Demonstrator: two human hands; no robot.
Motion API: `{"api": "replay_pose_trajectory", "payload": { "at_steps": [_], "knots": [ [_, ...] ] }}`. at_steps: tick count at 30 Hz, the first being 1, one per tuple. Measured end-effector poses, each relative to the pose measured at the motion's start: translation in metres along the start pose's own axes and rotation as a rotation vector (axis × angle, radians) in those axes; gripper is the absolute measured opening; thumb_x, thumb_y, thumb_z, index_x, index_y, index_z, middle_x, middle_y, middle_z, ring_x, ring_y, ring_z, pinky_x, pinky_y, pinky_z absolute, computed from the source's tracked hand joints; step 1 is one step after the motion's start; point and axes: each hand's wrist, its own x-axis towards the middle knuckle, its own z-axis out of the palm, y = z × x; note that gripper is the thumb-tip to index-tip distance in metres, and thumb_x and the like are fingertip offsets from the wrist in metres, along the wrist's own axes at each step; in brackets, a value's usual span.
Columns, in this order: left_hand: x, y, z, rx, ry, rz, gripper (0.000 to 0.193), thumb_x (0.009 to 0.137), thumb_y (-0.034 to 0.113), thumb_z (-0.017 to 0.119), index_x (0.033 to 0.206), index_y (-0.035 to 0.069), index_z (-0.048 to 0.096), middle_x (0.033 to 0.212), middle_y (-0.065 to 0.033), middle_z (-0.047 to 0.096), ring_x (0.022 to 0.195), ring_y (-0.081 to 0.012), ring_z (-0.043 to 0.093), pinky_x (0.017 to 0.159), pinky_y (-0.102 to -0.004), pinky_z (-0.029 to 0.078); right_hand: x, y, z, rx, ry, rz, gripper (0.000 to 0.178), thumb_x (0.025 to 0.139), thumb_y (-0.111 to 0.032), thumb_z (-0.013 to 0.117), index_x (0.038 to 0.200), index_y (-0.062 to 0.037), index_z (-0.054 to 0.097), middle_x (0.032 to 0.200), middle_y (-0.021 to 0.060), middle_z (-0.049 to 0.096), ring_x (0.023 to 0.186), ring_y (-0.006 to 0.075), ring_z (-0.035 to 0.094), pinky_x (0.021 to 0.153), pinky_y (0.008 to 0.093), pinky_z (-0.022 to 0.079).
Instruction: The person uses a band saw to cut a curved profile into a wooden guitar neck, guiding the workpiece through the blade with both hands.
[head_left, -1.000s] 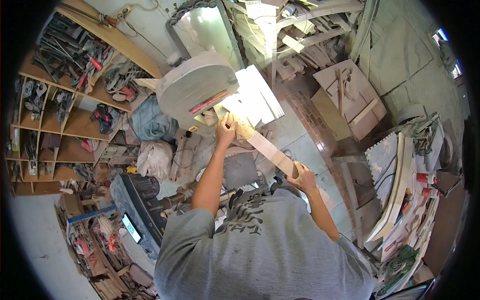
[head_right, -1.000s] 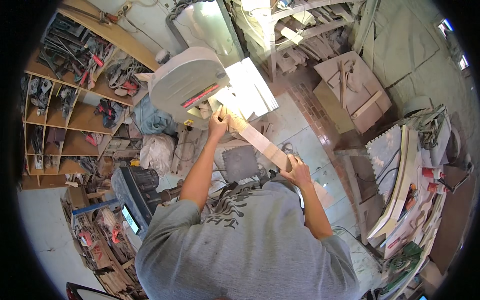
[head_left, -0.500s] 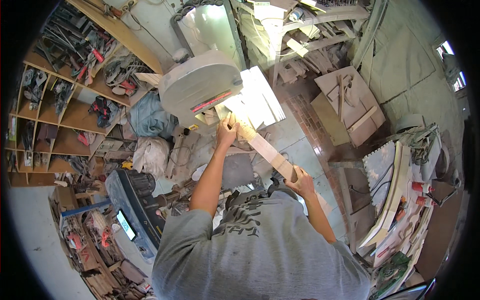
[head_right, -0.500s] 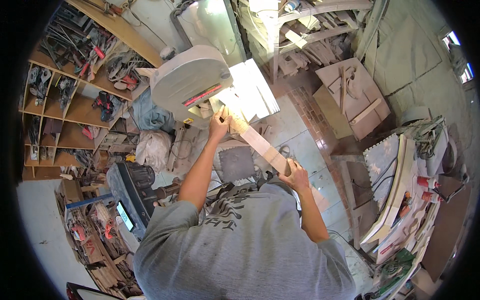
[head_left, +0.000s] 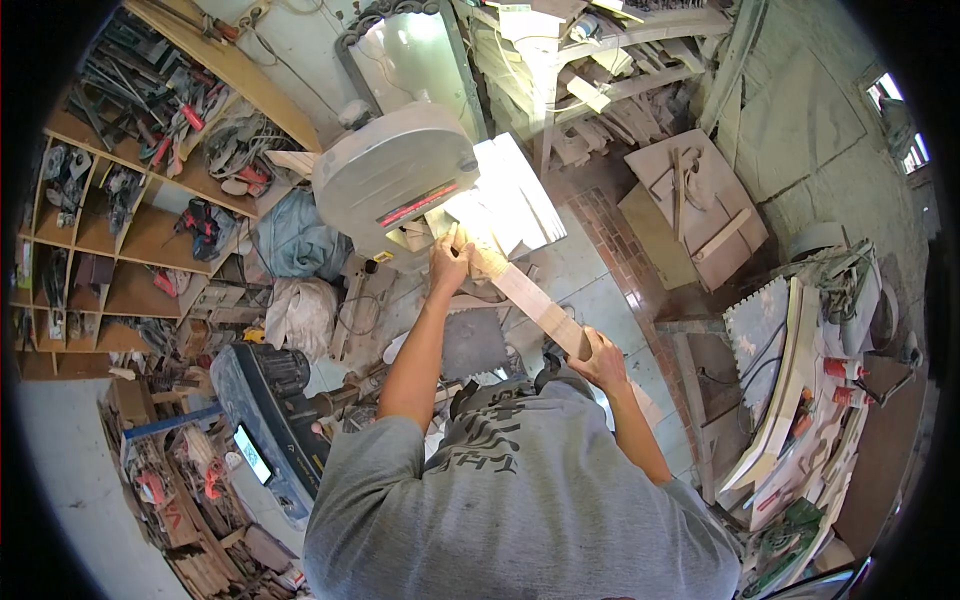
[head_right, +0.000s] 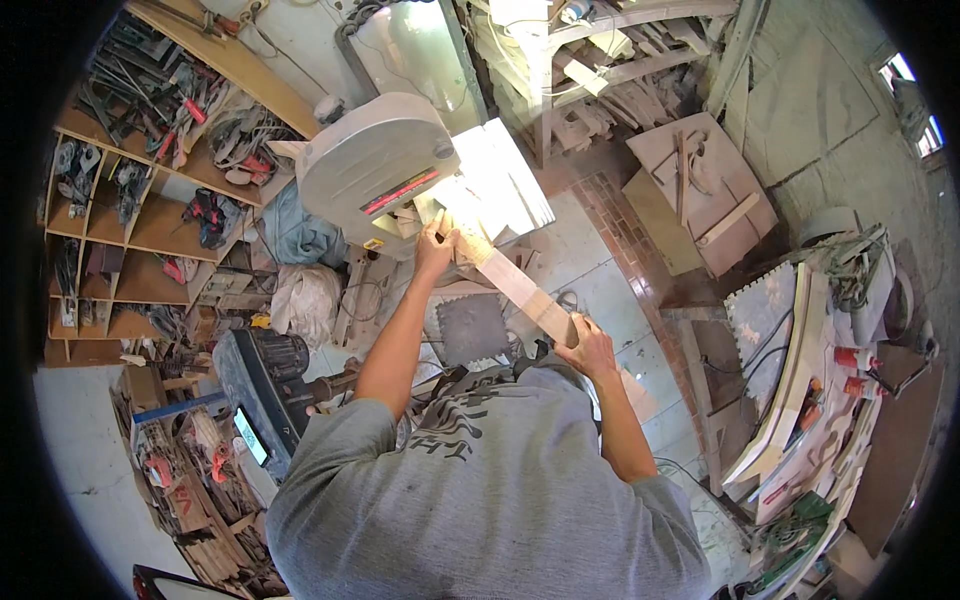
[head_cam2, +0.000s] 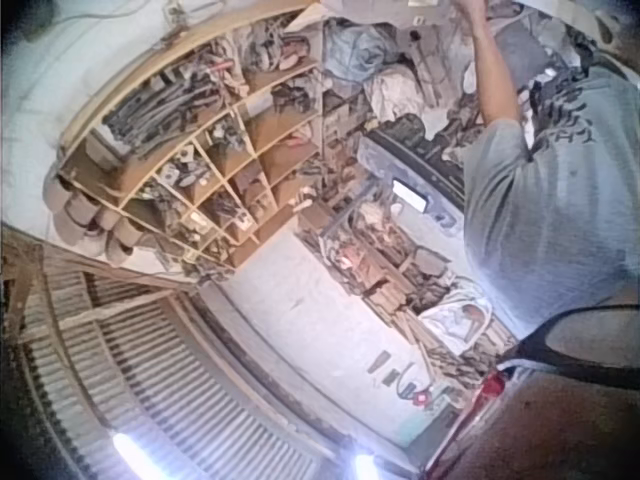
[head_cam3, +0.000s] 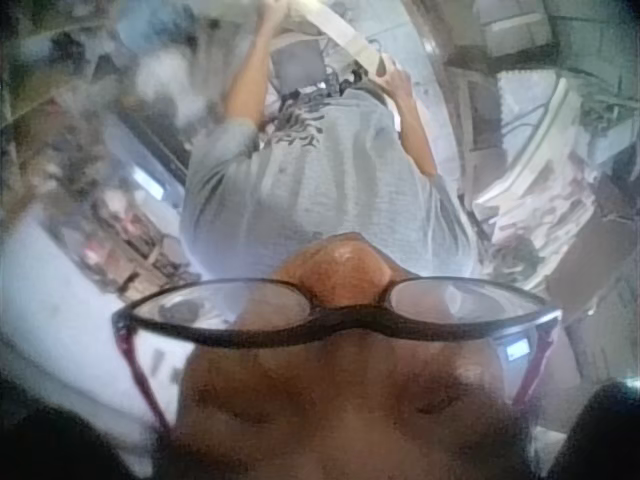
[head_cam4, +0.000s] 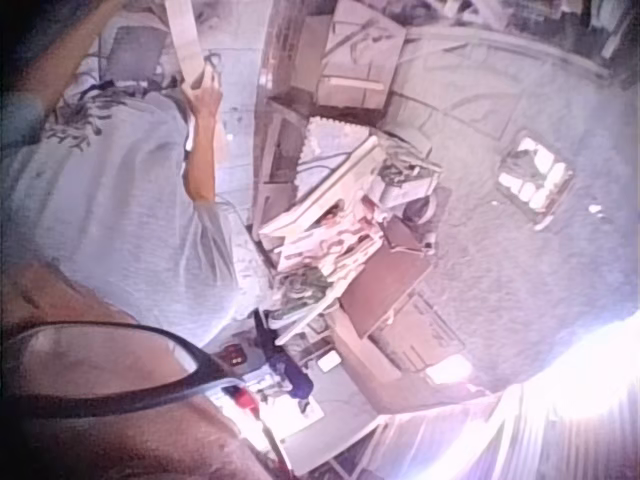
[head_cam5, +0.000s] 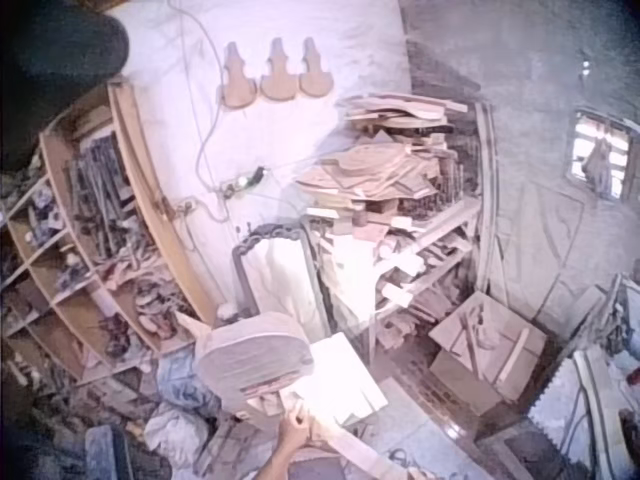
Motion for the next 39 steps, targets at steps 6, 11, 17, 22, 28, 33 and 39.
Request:
{"api": "replay_pose_trajectory", "payload": {
  "at_steps": [6, 11, 17, 22, 28, 33, 39],
  "knots": [
    [0.002, 0.001, -0.001, 0.004, -0.013, -0.016, 0.063, 0.091, 0.031, 0.072, 0.146, 0.004, 0.053, 0.142, -0.0183, 0.055, 0.132, -0.0363, 0.047, 0.113, -0.0417, 0.037, 0.001, -0.005, 0.001, -0.006, -0.014, 0.020, 0.073, 0.071, -0.039, 0.079, 0.132, -0.0042, 0.057, 0.123, 0.0221, 0.066, 0.109, 0.0401, 0.066, 0.091, 0.0475, 0.055],
    [0.006, -0.002, -0.002, 0.009, -0.025, -0.027, 0.063, 0.091, 0.031, 0.071, 0.145, 0.003, 0.053, 0.144, -0.0186, 0.054, 0.132, -0.0368, 0.048, 0.113, -0.0420, 0.038, 0.002, -0.007, 0.001, -0.015, -0.024, 0.033, 0.074, 0.071, -0.039, 0.079, 0.132, -0.0052, 0.055, 0.122, 0.0223, 0.066, 0.107, 0.0406, 0.067, 0.088, 0.0481, 0.055],
    [0.010, -0.001, -0.003, 0.006, -0.031, -0.028, 0.064, 0.091, 0.031, 0.072, 0.145, 0.003, 0.053, 0.146, -0.0195, 0.052, 0.133, -0.0381, 0.048, 0.114, -0.0427, 0.037, 0.004, -0.011, 0.003, -0.006, -0.042, 0.049, 0.075, 0.071, -0.037, 0.080, 0.134, -0.0048, 0.055, 0.125, 0.0227, 0.066, 0.109, 0.0416, 0.066, 0.091, 0.0475, 0.055],
    [0.013, 0.000, -0.002, -0.020, -0.031, -0.044, 0.064, 0.091, 0.031, 0.072, 0.146, 0.003, 0.052, 0.146, -0.0202, 0.052, 0.134, -0.0383, 0.047, 0.114, -0.0433, 0.037, 0.009, -0.008, 0.005, 0.014, -0.034, 0.019, 0.073, 0.070, -0.036, 0.080, 0.132, -0.0045, 0.055, 0.125, 0.0242, 0.065, 0.108, 0.0425, 0.066, 0.091, 0.0483, 0.055],
    [0.021, -0.009, 0.002, 0.003, -0.027, -0.016, 0.063, 0.092, 0.032, 0.071, 0.147, 0.007, 0.052, 0.144, -0.0204, 0.053, 0.134, -0.0380, 0.047, 0.114, -0.0446, 0.037, 0.015, -0.007, 0.005, 0.028, -0.001, -0.006, 0.070, 0.071, -0.036, 0.079, 0.128, -0.0045, 0.056, 0.121, 0.0246, 0.066, 0.106, 0.0433, 0.066, 0.090, 0.0489, 0.055],
    [0.028, -0.016, 0.005, 0.015, -0.014, -0.005, 0.066, 0.090, 0.035, 0.072, 0.147, 0.009, 0.052, 0.143, -0.0199, 0.053, 0.133, -0.0377, 0.048, 0.113, -0.0450, 0.037, 0.023, -0.002, 0.009, 0.035, 0.001, -0.011, 0.068, 0.070, -0.037, 0.078, 0.126, -0.0051, 0.056, 0.118, 0.0236, 0.067, 0.104, 0.0432, 0.066, 0.090, 0.0492, 0.055],
    [0.033, -0.017, 0.006, 0.025, -0.031, -0.012, 0.067, 0.090, 0.036, 0.073, 0.147, 0.009, 0.051, 0.143, -0.0194, 0.053, 0.132, -0.0385, 0.048, 0.113, -0.0455, 0.037, 0.027, 0.005, 0.014, 0.033, 0.001, -0.007, 0.069, 0.070, -0.038, 0.078, 0.126, -0.0058, 0.056, 0.118, 0.0243, 0.067, 0.104, 0.0433, 0.066, 0.090, 0.0492, 0.055]
  ]
}}
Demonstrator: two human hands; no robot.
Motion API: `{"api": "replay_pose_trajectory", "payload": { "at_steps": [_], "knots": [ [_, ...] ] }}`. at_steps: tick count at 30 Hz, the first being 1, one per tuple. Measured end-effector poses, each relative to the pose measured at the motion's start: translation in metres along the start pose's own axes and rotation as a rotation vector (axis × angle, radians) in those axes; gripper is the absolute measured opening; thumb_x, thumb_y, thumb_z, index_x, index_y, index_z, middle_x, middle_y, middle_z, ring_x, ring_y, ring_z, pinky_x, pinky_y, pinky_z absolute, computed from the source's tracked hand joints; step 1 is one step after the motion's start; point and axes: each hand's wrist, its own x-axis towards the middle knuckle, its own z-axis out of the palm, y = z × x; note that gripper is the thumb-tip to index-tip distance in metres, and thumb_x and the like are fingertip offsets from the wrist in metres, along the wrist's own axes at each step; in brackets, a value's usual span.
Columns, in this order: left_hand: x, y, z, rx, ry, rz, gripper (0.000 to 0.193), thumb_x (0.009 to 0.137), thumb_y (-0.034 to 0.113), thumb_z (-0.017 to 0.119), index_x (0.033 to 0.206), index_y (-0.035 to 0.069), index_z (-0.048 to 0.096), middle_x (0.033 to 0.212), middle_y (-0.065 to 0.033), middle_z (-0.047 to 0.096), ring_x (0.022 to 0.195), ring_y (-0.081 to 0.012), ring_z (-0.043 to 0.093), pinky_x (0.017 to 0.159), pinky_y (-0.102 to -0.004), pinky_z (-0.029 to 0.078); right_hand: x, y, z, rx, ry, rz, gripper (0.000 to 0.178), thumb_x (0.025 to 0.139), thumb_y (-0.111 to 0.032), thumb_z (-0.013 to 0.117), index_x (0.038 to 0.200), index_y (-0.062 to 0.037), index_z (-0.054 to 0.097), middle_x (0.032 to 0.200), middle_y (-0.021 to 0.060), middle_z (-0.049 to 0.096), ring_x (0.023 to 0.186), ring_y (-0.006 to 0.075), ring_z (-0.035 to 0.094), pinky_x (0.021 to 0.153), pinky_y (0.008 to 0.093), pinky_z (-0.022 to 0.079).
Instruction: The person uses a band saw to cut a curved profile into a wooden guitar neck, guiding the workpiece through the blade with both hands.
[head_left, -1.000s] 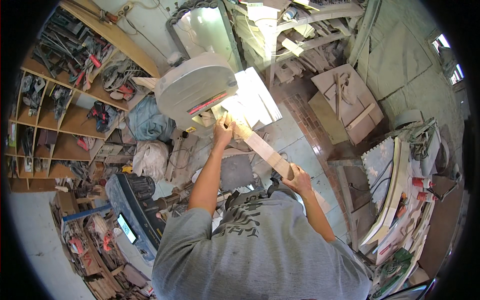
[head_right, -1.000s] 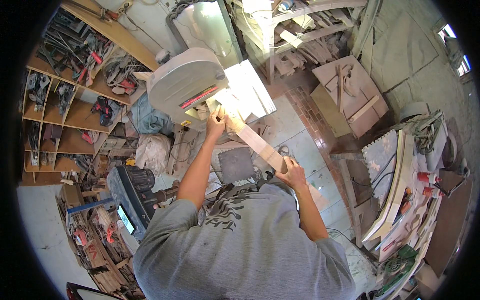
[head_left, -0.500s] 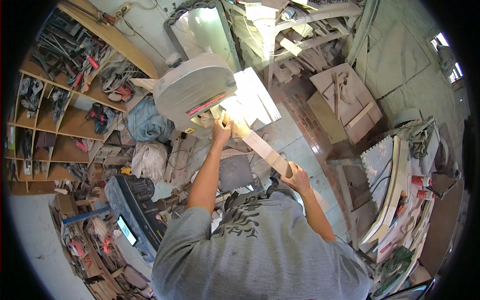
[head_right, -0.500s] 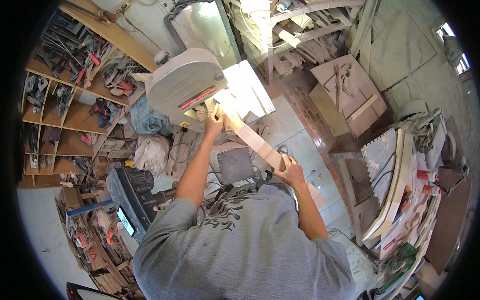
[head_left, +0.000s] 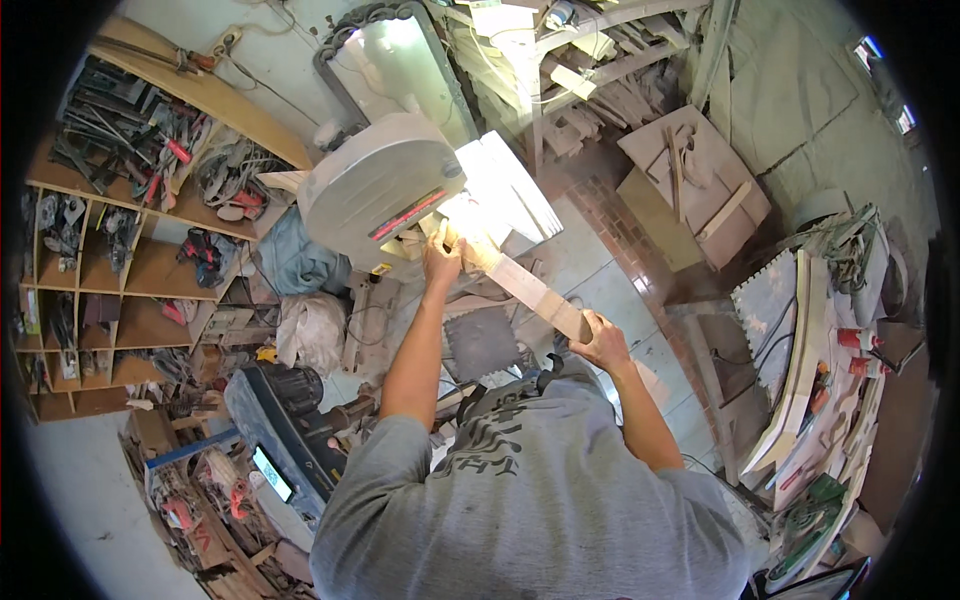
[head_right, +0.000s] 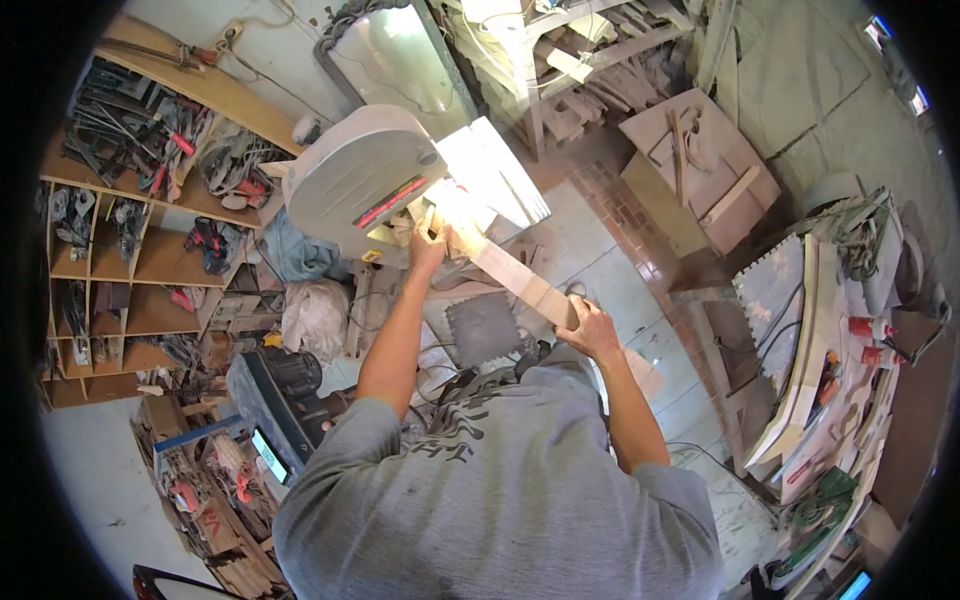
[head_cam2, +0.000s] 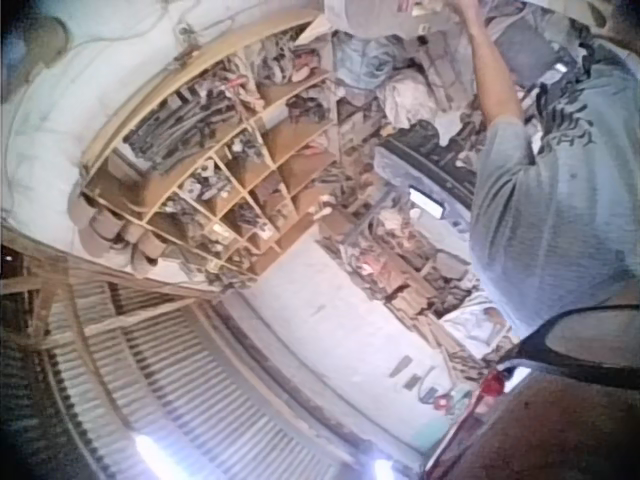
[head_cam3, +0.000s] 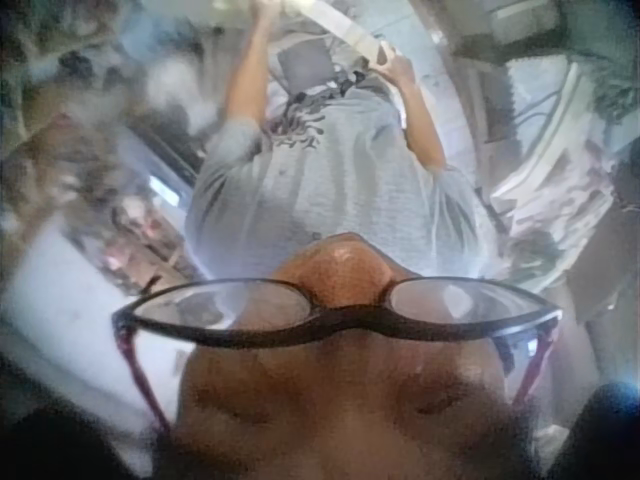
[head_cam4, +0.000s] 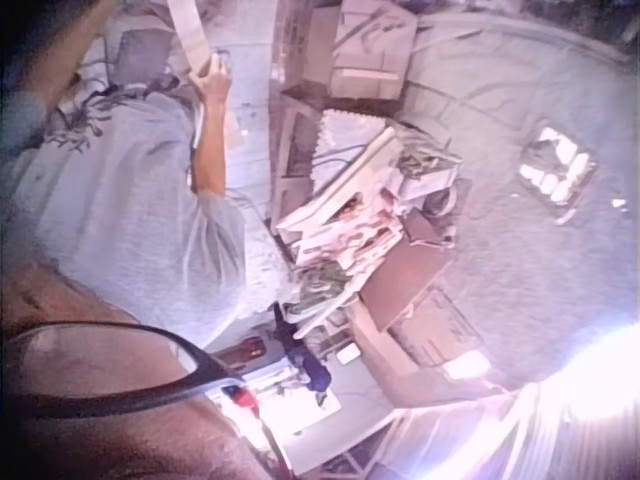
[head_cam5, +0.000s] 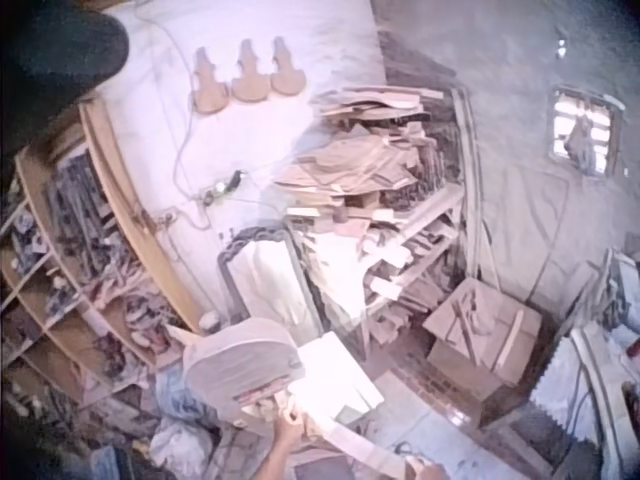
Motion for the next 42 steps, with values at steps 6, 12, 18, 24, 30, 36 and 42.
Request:
{"api": "replay_pose_trajectory", "payload": {
  "at_steps": [6, 12, 18, 24, 30, 36, 42],
  "knots": [
    [0.001, 0.003, 0.000, 0.028, 0.023, 0.019, 0.066, 0.091, 0.033, 0.072, 0.149, 0.011, 0.050, 0.144, -0.0195, 0.053, 0.133, -0.0393, 0.047, 0.114, -0.0470, 0.036, 0.003, 0.002, -0.005, -0.009, -0.038, 0.017, 0.078, 0.070, -0.042, 0.078, 0.134, -0.0038, 0.056, 0.124, 0.0258, 0.065, 0.109, 0.0422, 0.066, 0.094, 0.0484, 0.054],
    [0.002, 0.003, 0.001, 0.022, 0.023, -0.003, 0.067, 0.092, 0.034, 0.073, 0.149, 0.011, 0.049, 0.144, -0.0202, 0.052, 0.134, -0.0395, 0.046, 0.114, -0.0471, 0.035, 0.009, 0.004, -0.011, -0.015, -0.073, 0.033, 0.080, 0.070, -0.045, 0.077, 0.136, -0.0046, 0.055, 0.127, 0.0241, 0.065, 0.112, 0.0411, 0.065, 0.096, 0.0475, 0.053],
    [0.006, 0.000, 0.004, 0.030, 0.028, 0.026, 0.067, 0.092, 0.035, 0.072, 0.149, 0.010, 0.049, 0.144, -0.0215, 0.052, 0.133, -0.0399, 0.046, 0.114, -0.0474, 0.035, 0.016, 0.006, -0.020, 0.009, -0.094, 0.027, 0.081, 0.070, -0.044, 0.077, 0.137, -0.0039, 0.055, 0.131, 0.0231, 0.063, 0.115, 0.0400, 0.063, 0.099, 0.0456, 0.052],
    [0.000, -0.009, 0.008, -0.010, 0.027, 0.045, 0.067, 0.092, 0.035, 0.072, 0.149, 0.008, 0.049, 0.143, -0.0237, 0.052, 0.134, -0.0412, 0.045, 0.114, -0.0474, 0.035, 0.010, 0.006, -0.025, 0.020, -0.141, 0.052, 0.082, 0.070, -0.045, 0.077, 0.137, -0.0043, 0.055, 0.134, 0.0222, 0.062, 0.118, 0.0393, 0.062, 0.101, 0.0455, 0.050],
    [-0.009, -0.003, 0.008, -0.003, 0.042, 0.052, 0.066, 0.092, 0.035, 0.072, 0.149, 0.009, 0.049, 0.143, -0.0237, 0.052, 0.134, -0.0403, 0.046, 0.113, -0.0465, 0.036, 0.007, 0.007, -0.027, 0.012, -0.144, 0.064, 0.081, 0.069, -0.044, 0.077, 0.136, -0.0051, 0.056, 0.133, 0.0227, 0.062, 0.118, 0.0395, 0.062, 0.101, 0.0456, 0.051],
    [-0.011, 0.008, 0.005, 0.005, 0.035, -0.001, 0.067, 0.092, 0.035, 0.073, 0.149, 0.009, 0.050, 0.142, -0.0228, 0.053, 0.133, -0.0392, 0.048, 0.113, -0.0458, 0.037, 0.008, 0.014, -0.027, -0.003, -0.070, -0.001, 0.078, 0.069, -0.043, 0.077, 0.135, -0.0069, 0.056, 0.129, 0.0234, 0.064, 0.116, 0.0405, 0.063, 0.099, 0.0467, 0.052],
    [-0.010, 0.010, 0.007, 0.015, 0.049, -0.024, 0.067, 0.091, 0.034, 0.073, 0.148, 0.007, 0.050, 0.141, -0.0226, 0.053, 0.134, -0.0392, 0.048, 0.113, -0.0459, 0.037, 0.016, 0.019, -0.032, 0.015, -0.081, -0.012, 0.076, 0.068, -0.041, 0.075, 0.132, -0.0051, 0.057, 0.126, 0.0233, 0.065, 0.111, 0.0416, 0.065, 0.096, 0.0475, 0.053]
  ]
}}
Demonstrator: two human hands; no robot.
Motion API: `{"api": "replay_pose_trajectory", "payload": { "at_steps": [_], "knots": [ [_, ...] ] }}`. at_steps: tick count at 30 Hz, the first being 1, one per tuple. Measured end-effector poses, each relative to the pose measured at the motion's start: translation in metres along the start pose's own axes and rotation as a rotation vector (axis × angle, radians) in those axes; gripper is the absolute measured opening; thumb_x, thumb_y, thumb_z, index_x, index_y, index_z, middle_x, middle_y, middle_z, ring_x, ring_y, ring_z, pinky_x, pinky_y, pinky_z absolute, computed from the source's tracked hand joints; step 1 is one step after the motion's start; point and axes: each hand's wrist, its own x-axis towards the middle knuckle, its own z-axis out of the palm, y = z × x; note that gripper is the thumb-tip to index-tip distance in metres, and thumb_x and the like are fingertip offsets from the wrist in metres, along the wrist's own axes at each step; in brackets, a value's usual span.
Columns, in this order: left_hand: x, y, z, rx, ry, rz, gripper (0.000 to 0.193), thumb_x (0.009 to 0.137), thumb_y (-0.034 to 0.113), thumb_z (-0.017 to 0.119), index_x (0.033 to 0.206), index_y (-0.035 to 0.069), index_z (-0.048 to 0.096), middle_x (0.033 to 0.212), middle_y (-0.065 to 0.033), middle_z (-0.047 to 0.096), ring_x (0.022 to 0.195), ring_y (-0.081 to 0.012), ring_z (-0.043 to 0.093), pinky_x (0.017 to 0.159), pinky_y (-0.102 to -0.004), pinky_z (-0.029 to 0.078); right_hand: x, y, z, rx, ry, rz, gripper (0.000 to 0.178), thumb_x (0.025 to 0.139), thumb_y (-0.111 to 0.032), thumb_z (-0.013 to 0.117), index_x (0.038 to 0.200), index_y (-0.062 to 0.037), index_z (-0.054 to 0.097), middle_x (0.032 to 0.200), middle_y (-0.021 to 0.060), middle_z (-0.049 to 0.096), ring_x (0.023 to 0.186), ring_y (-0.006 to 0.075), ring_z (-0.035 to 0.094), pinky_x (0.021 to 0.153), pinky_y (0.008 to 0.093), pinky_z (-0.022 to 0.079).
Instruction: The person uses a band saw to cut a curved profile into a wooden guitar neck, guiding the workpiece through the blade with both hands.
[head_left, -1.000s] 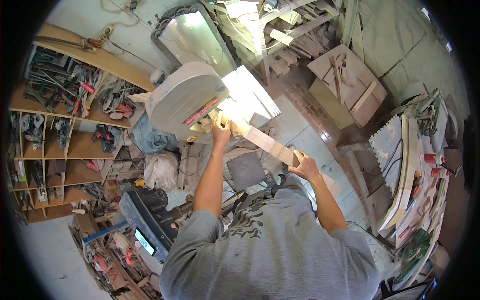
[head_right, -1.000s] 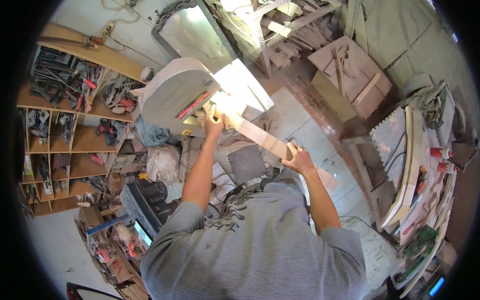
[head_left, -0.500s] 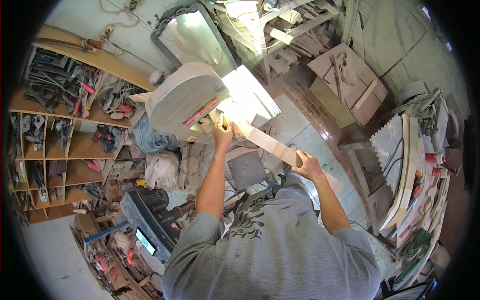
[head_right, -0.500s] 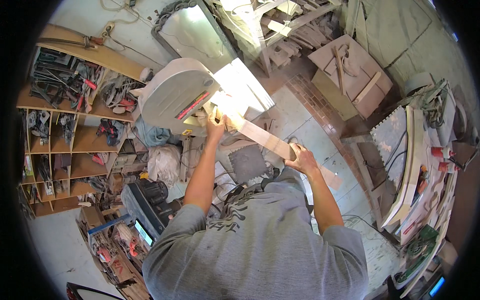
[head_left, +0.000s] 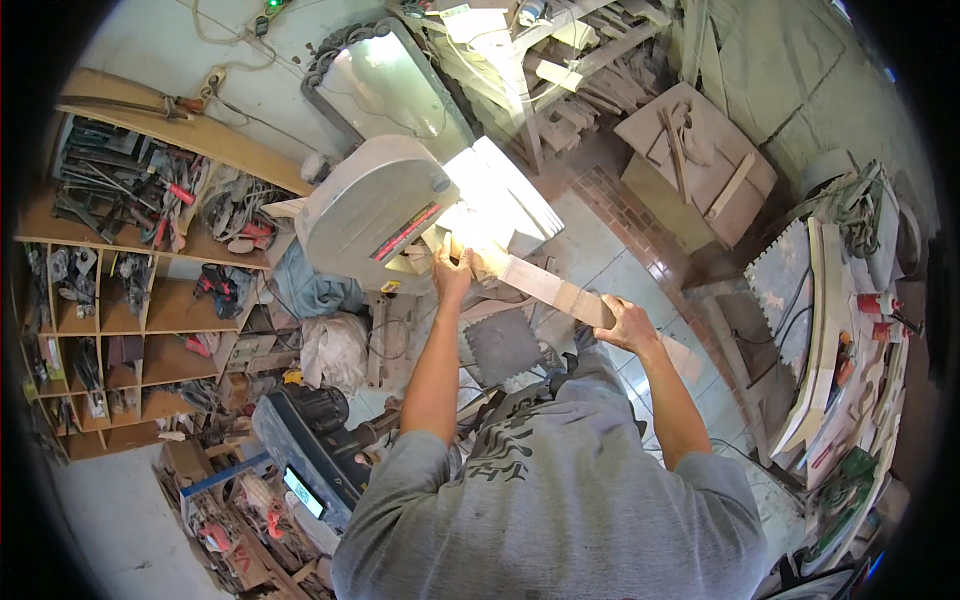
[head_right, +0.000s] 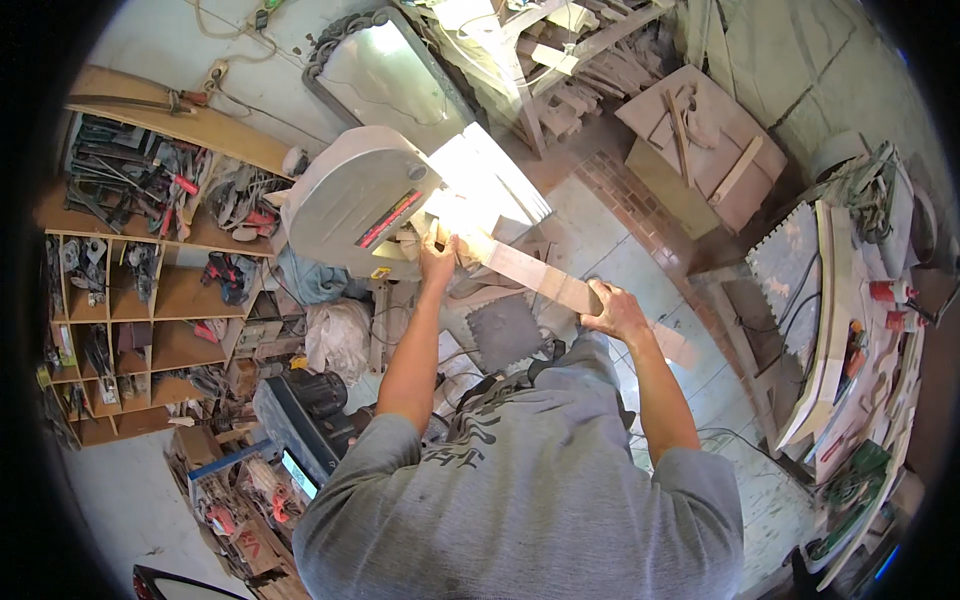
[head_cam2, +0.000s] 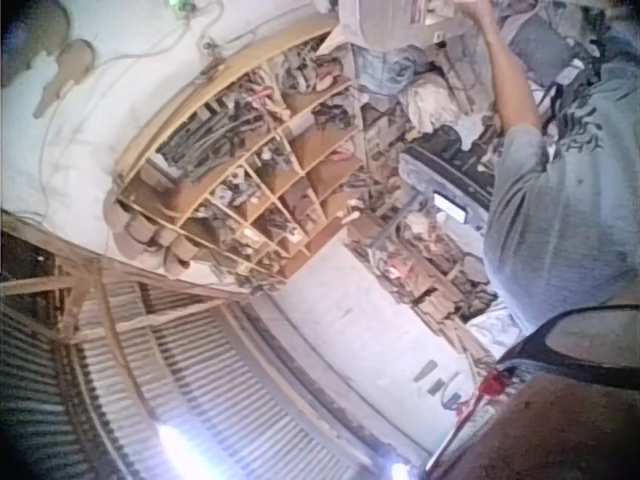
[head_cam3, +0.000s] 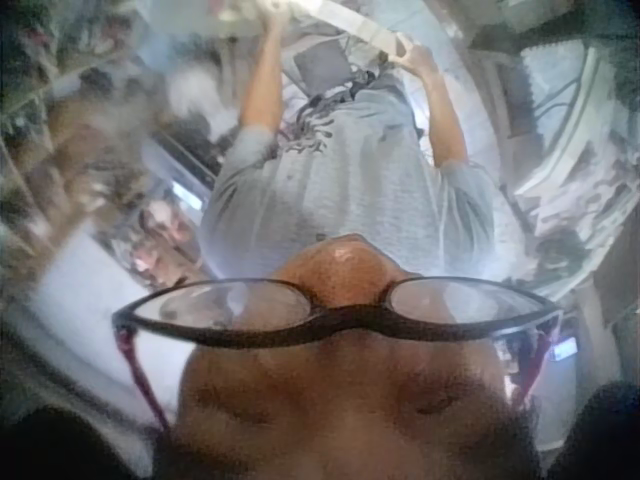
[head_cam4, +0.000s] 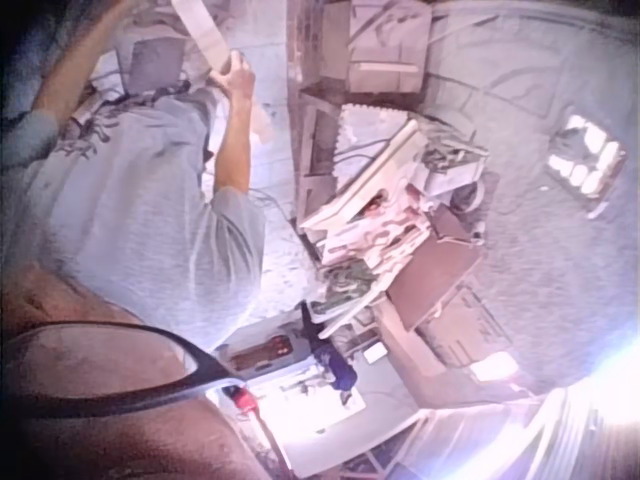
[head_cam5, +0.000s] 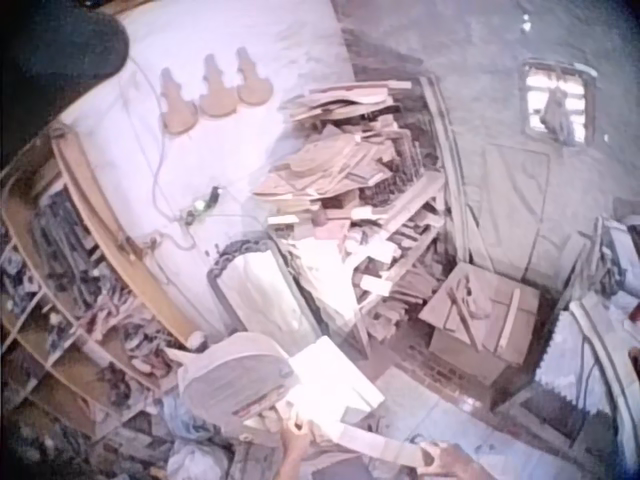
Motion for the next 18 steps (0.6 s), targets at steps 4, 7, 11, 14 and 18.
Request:
{"api": "replay_pose_trajectory", "payload": {
  "at_steps": [4, 7, 11, 14, 18],
  "knots": [
    [0.003, 0.001, 0.002, -0.036, 0.004, -0.026, 0.067, 0.091, 0.032, 0.074, 0.146, 0.002, 0.050, 0.140, -0.0231, 0.054, 0.132, -0.0398, 0.050, 0.113, -0.0463, 0.038, 0.004, -0.002, -0.005, 0.010, 0.021, -0.009, 0.074, 0.067, -0.041, 0.075, 0.131, -0.0075, 0.058, 0.124, 0.0214, 0.066, 0.111, 0.0404, 0.065, 0.096, 0.0472, 0.053],
    [0.003, 0.003, 0.001, -0.048, 0.009, 0.009, 0.066, 0.091, 0.032, 0.074, 0.144, -0.001, 0.051, 0.139, -0.0240, 0.055, 0.131, -0.0398, 0.051, 0.112, -0.0457, 0.038, 0.005, -0.006, -0.009, 0.011, 0.016, 0.004, 0.073, 0.068, -0.042, 0.075, 0.130, -0.0068, 0.059, 0.123, 0.0208, 0.067, 0.110, 0.0400, 0.065, 0.095, 0.0470, 0.053],
    [0.004, 0.008, -0.002, -0.072, 0.028, 0.019, 0.062, 0.089, 0.029, 0.075, 0.140, -0.001, 0.054, 0.136, -0.0239, 0.057, 0.127, -0.0386, 0.054, 0.108, -0.0447, 0.042, 0.007, -0.010, -0.014, 0.003, -0.015, 0.032, 0.074, 0.069, -0.042, 0.074, 0.131, -0.0048, 0.059, 0.125, 0.0200, 0.067, 0.112, 0.0397, 0.064, 0.097, 0.0465, 0.053],
    [0.005, 0.010, -0.004, -0.115, 0.028, 0.020, 0.058, 0.088, 0.026, 0.076, 0.135, -0.002, 0.057, 0.130, -0.0239, 0.060, 0.122, -0.0386, 0.058, 0.104, -0.0454, 0.044, 0.009, -0.010, -0.010, -0.004, -0.007, 0.019, 0.077, 0.069, -0.043, 0.075, 0.133, -0.0043, 0.058, 0.129, 0.0206, 0.065, 0.114, 0.0398, 0.064, 0.098, 0.0456, 0.052],
    [0.007, 0.012, -0.006, -0.137, 0.061, 0.070, 0.054, 0.088, 0.024, 0.076, 0.131, -0.002, 0.059, 0.125, -0.0244, 0.063, 0.117, -0.0399, 0.060, 0.101, -0.0469, 0.046, 0.011, -0.009, -0.003, 0.008, -0.004, 0.024, 0.079, 0.069, -0.044, 0.076, 0.134, -0.0050, 0.058, 0.132, 0.0214, 0.064, 0.115, 0.0396, 0.064, 0.099, 0.0449, 0.052]
  ]
}}
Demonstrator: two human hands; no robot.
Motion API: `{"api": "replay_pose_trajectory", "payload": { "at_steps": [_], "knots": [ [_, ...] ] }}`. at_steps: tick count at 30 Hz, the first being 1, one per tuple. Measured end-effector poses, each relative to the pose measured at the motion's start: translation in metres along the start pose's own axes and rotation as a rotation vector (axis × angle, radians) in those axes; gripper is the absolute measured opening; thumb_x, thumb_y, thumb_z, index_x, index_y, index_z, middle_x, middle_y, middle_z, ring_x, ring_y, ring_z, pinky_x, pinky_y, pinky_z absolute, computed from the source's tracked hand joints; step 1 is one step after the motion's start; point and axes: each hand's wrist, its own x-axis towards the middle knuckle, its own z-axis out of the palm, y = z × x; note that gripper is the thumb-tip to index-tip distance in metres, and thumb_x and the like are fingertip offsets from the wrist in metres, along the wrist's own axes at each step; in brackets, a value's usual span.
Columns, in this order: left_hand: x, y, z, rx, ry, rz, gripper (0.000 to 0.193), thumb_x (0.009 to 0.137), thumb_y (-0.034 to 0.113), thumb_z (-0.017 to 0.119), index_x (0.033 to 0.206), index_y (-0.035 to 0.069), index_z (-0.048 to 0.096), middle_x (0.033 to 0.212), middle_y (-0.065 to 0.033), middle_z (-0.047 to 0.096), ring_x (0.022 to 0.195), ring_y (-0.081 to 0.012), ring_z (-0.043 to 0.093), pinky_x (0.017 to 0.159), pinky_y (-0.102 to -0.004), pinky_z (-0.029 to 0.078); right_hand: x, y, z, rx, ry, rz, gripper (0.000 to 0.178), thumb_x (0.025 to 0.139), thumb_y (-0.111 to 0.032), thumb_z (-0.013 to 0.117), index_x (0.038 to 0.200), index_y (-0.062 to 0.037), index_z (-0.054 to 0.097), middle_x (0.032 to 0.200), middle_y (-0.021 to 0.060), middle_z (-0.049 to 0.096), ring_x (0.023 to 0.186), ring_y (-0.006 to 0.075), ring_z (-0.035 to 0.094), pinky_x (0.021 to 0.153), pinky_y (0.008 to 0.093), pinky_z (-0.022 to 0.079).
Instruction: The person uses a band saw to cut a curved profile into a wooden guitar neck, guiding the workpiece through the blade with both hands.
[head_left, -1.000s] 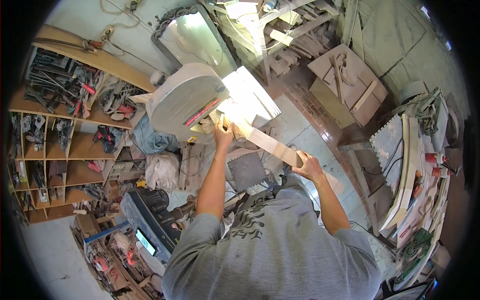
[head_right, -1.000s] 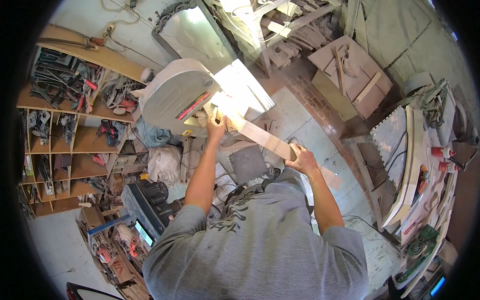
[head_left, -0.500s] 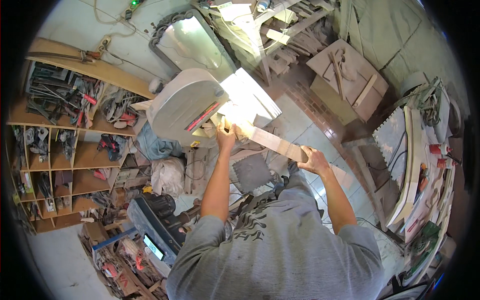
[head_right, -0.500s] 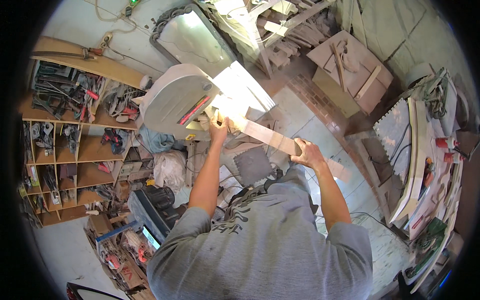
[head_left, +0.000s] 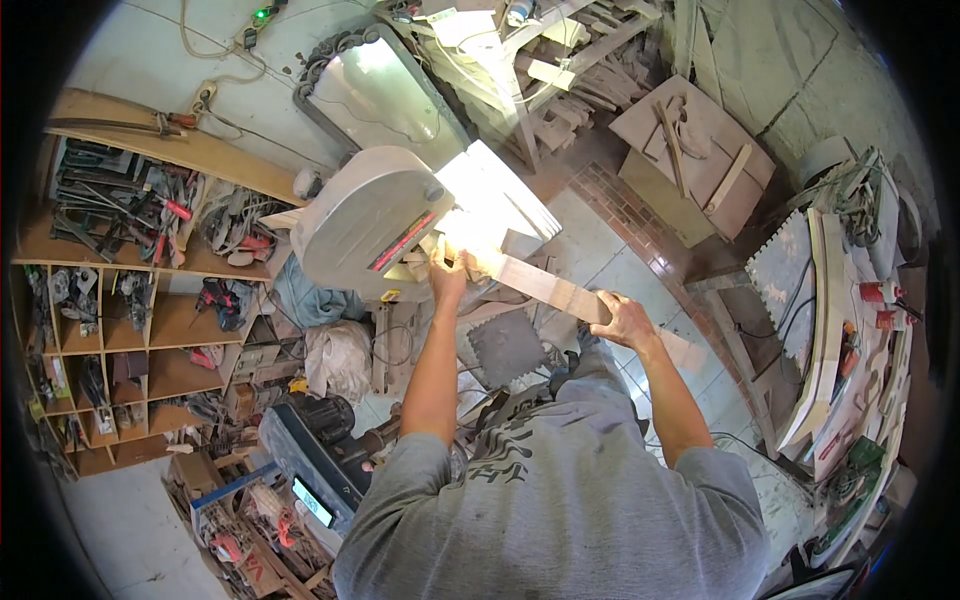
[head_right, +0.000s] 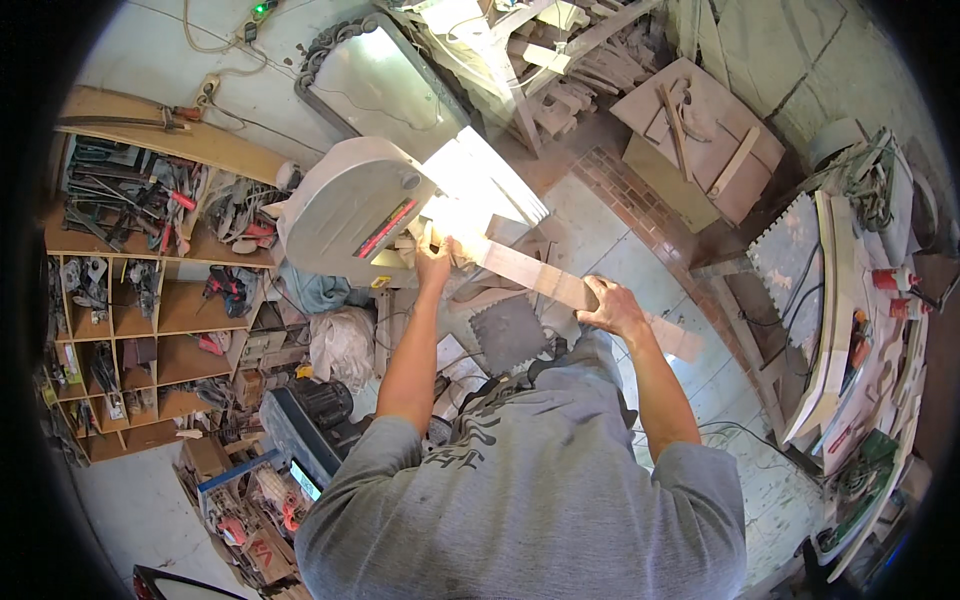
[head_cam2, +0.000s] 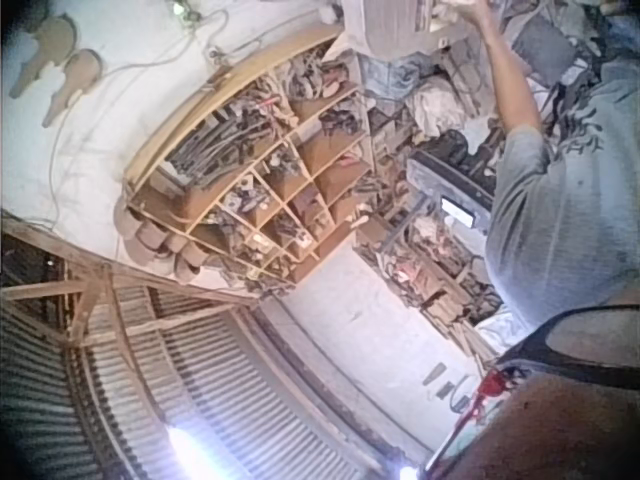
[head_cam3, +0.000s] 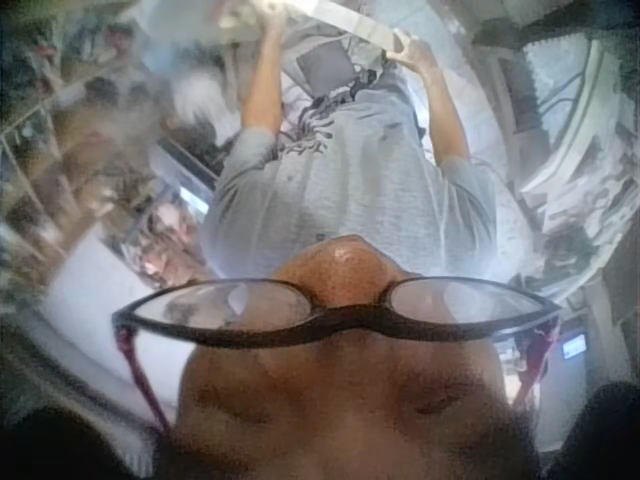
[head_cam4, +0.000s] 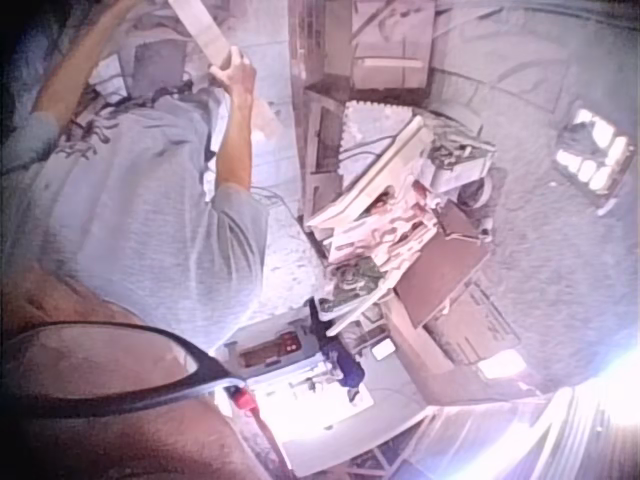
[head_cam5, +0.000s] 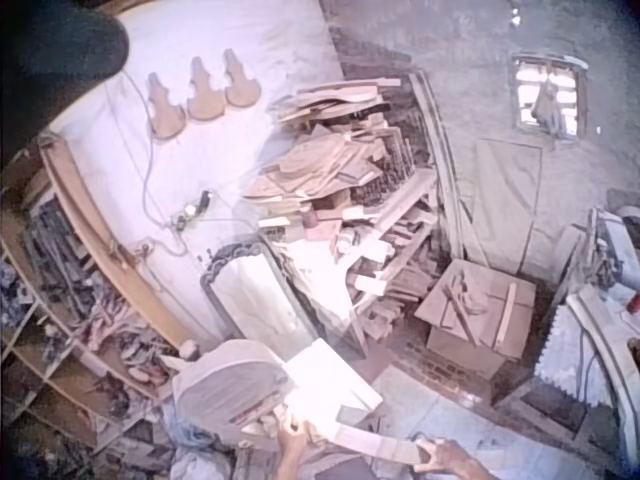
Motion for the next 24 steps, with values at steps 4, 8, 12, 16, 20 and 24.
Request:
{"api": "replay_pose_trajectory", "payload": {
  "at_steps": [4, 8, 12, 16, 20, 24],
  "knots": [
    [0.005, -0.004, -0.001, 0.069, 0.000, 0.037, 0.053, 0.087, 0.024, 0.075, 0.132, -0.001, 0.059, 0.125, -0.0245, 0.062, 0.118, -0.0413, 0.059, 0.102, -0.0477, 0.045, 0.001, -0.001, 0.005, -0.003, 0.006, 0.012, 0.079, 0.068, -0.045, 0.077, 0.134, -0.0065, 0.058, 0.131, 0.0214, 0.064, 0.115, 0.0390, 0.064, 0.098, 0.0448, 0.053],
    [0.013, -0.010, -0.001, 0.079, -0.016, 0.056, 0.055, 0.088, 0.024, 0.074, 0.136, 0.002, 0.057, 0.129, -0.0239, 0.061, 0.121, -0.0412, 0.057, 0.103, -0.0483, 0.044, 0.003, -0.004, 0.009, -0.022, 0.019, 0.018, 0.079, 0.068, -0.046, 0.077, 0.135, -0.0080, 0.058, 0.129, 0.0212, 0.064, 0.112, 0.0385, 0.065, 0.096, 0.0455, 0.054],
    [0.017, -0.017, 0.000, 0.085, -0.025, 0.059, 0.060, 0.089, 0.025, 0.073, 0.142, 0.005, 0.054, 0.133, -0.0240, 0.058, 0.124, -0.0409, 0.055, 0.105, -0.0480, 0.043, 0.003, -0.005, 0.015, 0.001, 0.040, -0.004, 0.079, 0.069, -0.047, 0.076, 0.135, -0.0083, 0.057, 0.123, 0.0207, 0.066, 0.108, 0.0402, 0.066, 0.094, 0.0473, 0.054],
    [0.020, -0.021, -0.001, 0.122, -0.072, 0.036, 0.067, 0.091, 0.028, 0.072, 0.148, 0.003, 0.048, 0.145, -0.0254, 0.050, 0.133, -0.0414, 0.050, 0.111, -0.0461, 0.040, 0.003, -0.008, 0.021, -0.018, 0.027, 0.013, 0.079, 0.070, -0.048, 0.076, 0.136, -0.0092, 0.055, 0.118, 0.0206, 0.067, 0.105, 0.0421, 0.066, 0.092, 0.0492, 0.054],
    [0.016, -0.023, -0.004, 0.207, -0.068, 0.115, 0.074, 0.091, 0.031, 0.072, 0.151, -0.001, 0.042, 0.155, -0.0261, 0.039, 0.140, -0.0416, 0.044, 0.116, -0.0440, 0.036, -0.001, -0.013, 0.028, -0.021, 0.033, 0.023, 0.078, 0.072, -0.049, 0.076, 0.136, -0.0102, 0.055, 0.116, 0.0230, 0.066, 0.103, 0.0428, 0.067, 0.089, 0.0505, 0.054],
    [0.010, -0.020, -0.011, 0.130, -0.107, 0.077, 0.081, 0.089, 0.032, 0.074, 0.153, -0.001, 0.038, 0.158, -0.0263, 0.036, 0.143, -0.0406, 0.041, 0.117, -0.0424, 0.036, -0.004, -0.020, 0.036, -0.007, 0.051, 0.013, 0.078, 0.073, -0.049, 0.076, 0.136, -0.0078, 0.054, 0.119, 0.0262, 0.065, 0.105, 0.0430, 0.066, 0.091, 0.0496, 0.055]
  ]
}}
